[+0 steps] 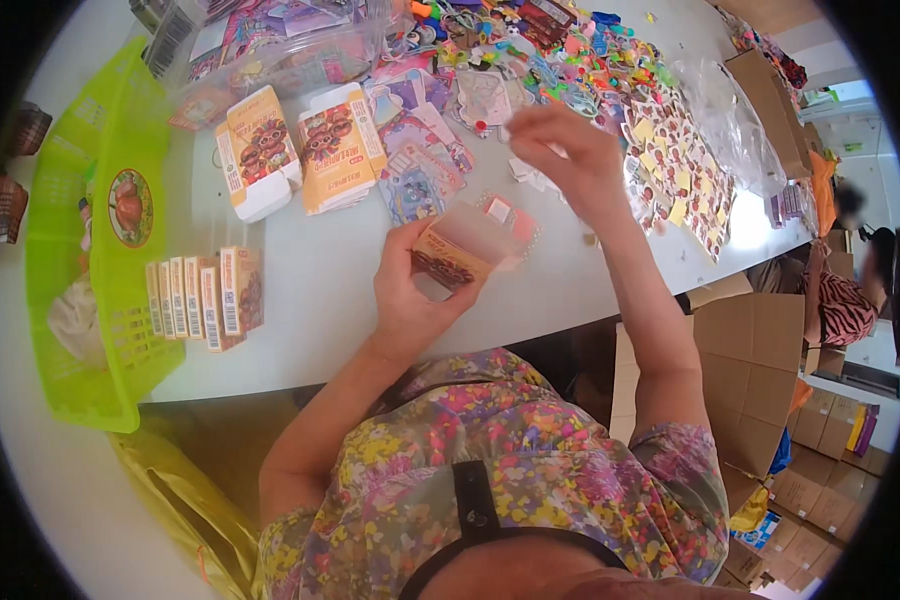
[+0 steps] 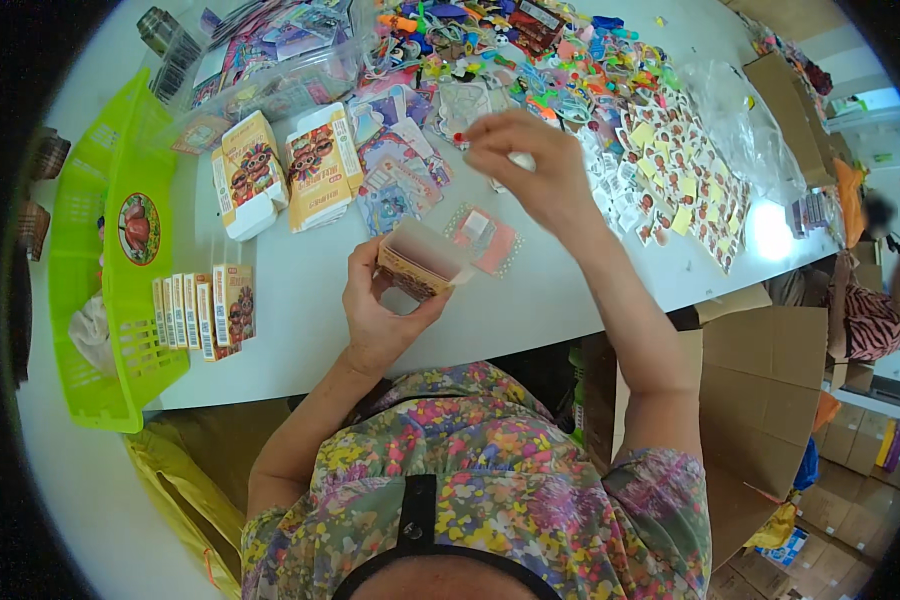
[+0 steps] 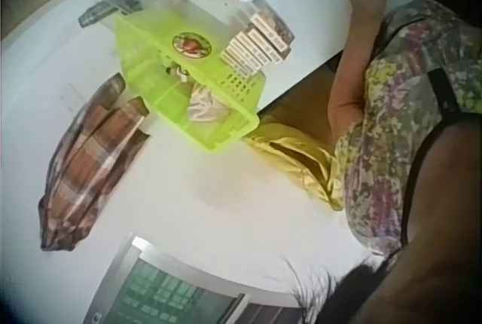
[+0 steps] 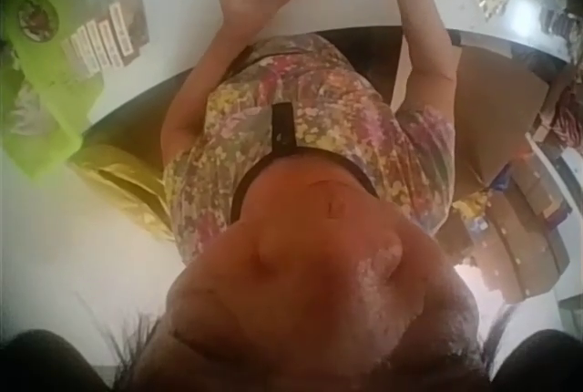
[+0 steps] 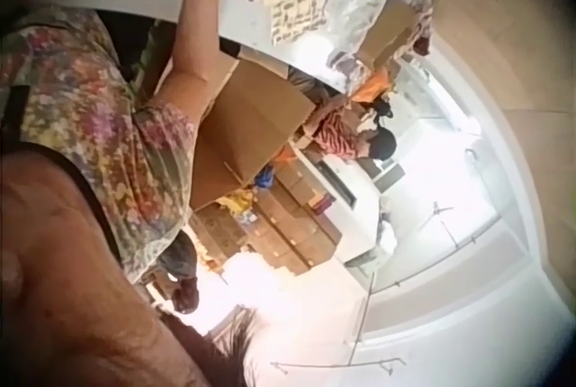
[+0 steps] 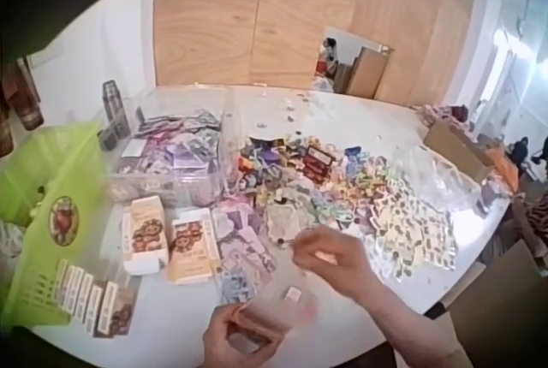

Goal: Fold small product boxes and pack them into a larger shipping carton at a factory workstation.

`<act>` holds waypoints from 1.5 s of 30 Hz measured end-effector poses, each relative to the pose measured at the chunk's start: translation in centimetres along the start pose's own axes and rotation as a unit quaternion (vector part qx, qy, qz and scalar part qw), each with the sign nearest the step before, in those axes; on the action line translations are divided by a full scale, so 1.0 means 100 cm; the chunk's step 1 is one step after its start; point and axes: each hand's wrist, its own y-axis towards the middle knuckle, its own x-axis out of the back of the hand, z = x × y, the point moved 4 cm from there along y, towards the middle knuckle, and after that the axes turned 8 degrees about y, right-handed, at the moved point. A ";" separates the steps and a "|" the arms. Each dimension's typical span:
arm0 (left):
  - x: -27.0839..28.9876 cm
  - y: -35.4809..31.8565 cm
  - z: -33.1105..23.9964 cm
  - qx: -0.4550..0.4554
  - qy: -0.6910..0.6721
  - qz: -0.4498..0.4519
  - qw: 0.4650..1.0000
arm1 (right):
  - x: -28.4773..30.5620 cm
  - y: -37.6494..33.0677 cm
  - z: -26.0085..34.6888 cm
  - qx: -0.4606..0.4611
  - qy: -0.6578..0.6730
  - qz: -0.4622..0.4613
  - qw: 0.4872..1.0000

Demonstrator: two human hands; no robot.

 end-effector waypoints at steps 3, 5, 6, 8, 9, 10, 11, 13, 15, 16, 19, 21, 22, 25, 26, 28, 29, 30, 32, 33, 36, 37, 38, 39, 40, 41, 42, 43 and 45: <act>-0.004 0.000 0.010 -0.041 0.061 0.010 0.997 | 0.001 0.032 -0.068 0.062 -0.219 -0.016 0.974; -0.007 0.002 0.015 -0.020 0.039 0.014 0.999 | 0.000 0.047 -0.087 0.117 -0.352 -0.019 0.929; -0.008 0.000 0.017 0.002 0.015 0.015 1.000 | -0.003 0.052 -0.093 0.069 -0.354 0.042 0.932; -0.010 0.003 0.017 0.041 -0.029 0.005 0.999 | -0.004 0.056 -0.101 0.032 -0.354 0.109 0.928; -0.008 0.001 0.018 0.075 -0.074 -0.005 0.994 | -0.005 0.055 -0.102 0.023 -0.346 0.115 0.931; -0.008 -0.001 0.019 0.088 -0.072 -0.003 0.994 | -0.007 0.054 -0.099 0.042 -0.362 0.116 0.924; -0.007 0.005 0.018 0.041 -0.044 -0.013 0.998 | -0.006 0.057 -0.097 0.065 -0.381 0.113 0.915; -0.005 0.008 0.017 -0.003 -0.016 -0.023 1.000 | -0.004 0.057 -0.097 0.050 -0.360 0.120 0.924; -0.005 0.009 0.016 -0.014 -0.022 -0.018 0.999 | 0.001 0.059 -0.096 0.044 -0.362 0.132 0.922; -0.005 0.008 0.015 -0.015 -0.022 -0.019 0.999 | 0.002 0.061 -0.098 0.045 -0.363 0.131 0.922; -0.007 0.005 0.014 -0.019 -0.068 -0.013 0.997 | 0.006 0.063 -0.095 0.135 -0.393 0.113 0.902; -0.008 0.002 0.015 -0.036 -0.047 -0.006 0.998 | 0.003 0.068 -0.096 0.139 -0.428 0.208 0.868; -0.008 0.002 0.015 -0.045 -0.047 -0.008 0.998 | 0.003 0.066 -0.092 0.185 -0.428 0.200 0.862; -0.008 0.001 0.016 -0.027 -0.031 -0.011 0.999 | -0.005 0.059 -0.093 0.131 -0.472 0.232 0.840; -0.008 0.001 0.014 -0.030 -0.032 -0.012 0.999 | -0.007 0.056 -0.090 0.191 -0.500 0.214 0.817; -0.008 0.002 0.013 -0.037 -0.033 -0.015 0.999 | -0.010 0.055 -0.093 0.215 -0.515 0.207 0.803; -0.009 0.002 0.015 -0.031 -0.024 -0.012 0.999 | -0.012 0.054 -0.095 0.236 -0.526 0.203 0.792; -0.009 0.003 0.016 -0.025 -0.015 -0.008 1.000 | -0.012 0.052 -0.093 0.291 -0.513 0.161 0.791; -0.008 0.005 0.016 -0.028 -0.011 -0.006 1.000 | -0.013 0.051 -0.096 0.284 -0.514 0.161 0.794; -0.008 0.005 0.015 -0.027 -0.008 -0.004 1.000 | -0.014 0.051 -0.096 0.275 -0.512 0.162 0.797; -0.009 0.004 0.018 -0.003 -0.028 -0.005 1.000 | -0.008 0.053 -0.083 0.294 -0.469 0.082 0.829; -0.009 0.004 0.018 -0.006 -0.028 -0.006 1.000 | -0.006 0.055 -0.084 0.295 -0.470 0.080 0.828; -0.009 0.005 0.017 -0.010 -0.021 -0.003 1.000 | 0.002 0.057 -0.084 0.285 -0.448 0.032 0.847; -0.009 0.005 0.017 -0.014 -0.015 -0.001 1.000 | 0.010 0.058 -0.083 0.274 -0.424 -0.017 0.863; -0.009 0.004 0.016 -0.017 -0.017 0.000 1.000 | 0.015 0.058 -0.083 0.275 -0.427 -0.019 0.861; -0.009 0.003 0.016 -0.008 -0.027 -0.001 1.000 | 0.021 0.060 -0.081 0.234 -0.399 -0.037 0.886; -0.009 0.003 0.017 0.003 -0.037 -0.001 0.999 | 0.026 0.063 -0.080 0.192 -0.370 -0.054 0.907; -0.008 0.003 0.019 0.001 -0.039 -0.003 0.999 | 0.027 0.064 -0.076 0.194 -0.371 -0.053 0.906; -0.008 0.000 0.020 -0.007 -0.024 -0.006 1.000 | 0.035 0.063 -0.065 0.163 -0.258 -0.117 0.945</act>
